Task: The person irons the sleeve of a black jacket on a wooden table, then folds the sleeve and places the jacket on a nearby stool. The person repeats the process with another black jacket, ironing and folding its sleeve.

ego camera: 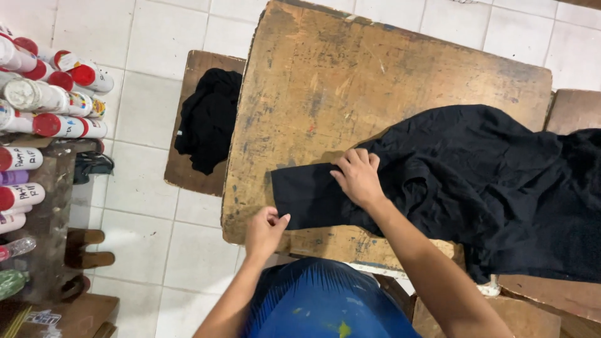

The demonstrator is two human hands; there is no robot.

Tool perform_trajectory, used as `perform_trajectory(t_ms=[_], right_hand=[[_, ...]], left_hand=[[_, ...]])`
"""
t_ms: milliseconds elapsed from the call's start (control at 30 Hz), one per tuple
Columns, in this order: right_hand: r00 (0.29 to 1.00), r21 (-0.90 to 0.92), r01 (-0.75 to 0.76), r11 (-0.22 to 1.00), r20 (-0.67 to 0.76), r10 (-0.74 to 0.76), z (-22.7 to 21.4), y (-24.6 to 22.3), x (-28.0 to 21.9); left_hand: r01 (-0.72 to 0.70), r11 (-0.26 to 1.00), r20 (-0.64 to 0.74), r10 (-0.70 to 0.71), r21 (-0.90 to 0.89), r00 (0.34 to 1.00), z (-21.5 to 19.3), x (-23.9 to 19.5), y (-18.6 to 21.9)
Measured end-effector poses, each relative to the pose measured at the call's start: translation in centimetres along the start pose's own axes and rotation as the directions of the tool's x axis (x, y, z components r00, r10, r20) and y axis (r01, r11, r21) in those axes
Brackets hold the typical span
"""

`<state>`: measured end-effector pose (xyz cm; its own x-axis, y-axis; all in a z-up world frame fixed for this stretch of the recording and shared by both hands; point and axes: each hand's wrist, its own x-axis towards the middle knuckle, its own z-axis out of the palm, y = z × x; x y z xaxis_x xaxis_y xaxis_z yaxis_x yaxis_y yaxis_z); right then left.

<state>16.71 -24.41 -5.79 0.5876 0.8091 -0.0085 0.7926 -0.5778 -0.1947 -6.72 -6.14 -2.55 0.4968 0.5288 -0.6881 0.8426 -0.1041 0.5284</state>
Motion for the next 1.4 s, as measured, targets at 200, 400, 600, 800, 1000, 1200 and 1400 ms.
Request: perform_trajectory(t_ms=[200, 400, 600, 800, 1000, 1200, 1400], right_hand=[[0.992, -0.079, -0.027, 0.997, -0.128, 0.017, -0.3, -0.5, 1.2], [0.980, 0.114, 0.188, 0.976, -0.083, -0.179, -1.2, -7.6, -3.7], [0.962, 0.113, 0.204, 0.972, 0.163, -0.221, -0.7, -10.2, -6.8], [0.966, 0.383, -0.252, 0.889, 0.155, 0.207, -3.4, -11.1, -5.9], [0.871, 0.367, -0.491, 0.790, 0.192, 0.452, 0.2, -11.5, -4.4], [0.893, 0.524, -0.419, 0.742, 0.088, 0.442, -4.2, -13.6, -5.6], [0.988, 0.567, -0.064, 0.821, -0.078, 0.131, -4.8, -12.8, -5.4]], left_hand=[[0.035, 0.973, -0.048, -0.047, -0.230, 0.998, -0.7, -3.2, 2.0], [-0.012, 0.967, 0.014, 0.016, -0.253, 1.000, -0.5, -2.3, 0.1], [-0.212, 0.960, -0.089, 0.199, -0.180, 0.976, -0.1, -2.8, 0.0], [-0.561, 0.807, -0.037, 0.565, -0.186, 0.824, -0.8, -6.4, 3.4], [-0.579, 0.802, -0.052, 0.578, -0.147, 0.814, -0.6, -7.2, 3.2], [-0.434, 0.889, -0.139, 0.453, 0.144, 0.881, -1.3, -2.9, 2.5], [-0.612, 0.627, 0.009, 0.694, 0.482, 0.720, -0.3, 2.6, 0.9]])
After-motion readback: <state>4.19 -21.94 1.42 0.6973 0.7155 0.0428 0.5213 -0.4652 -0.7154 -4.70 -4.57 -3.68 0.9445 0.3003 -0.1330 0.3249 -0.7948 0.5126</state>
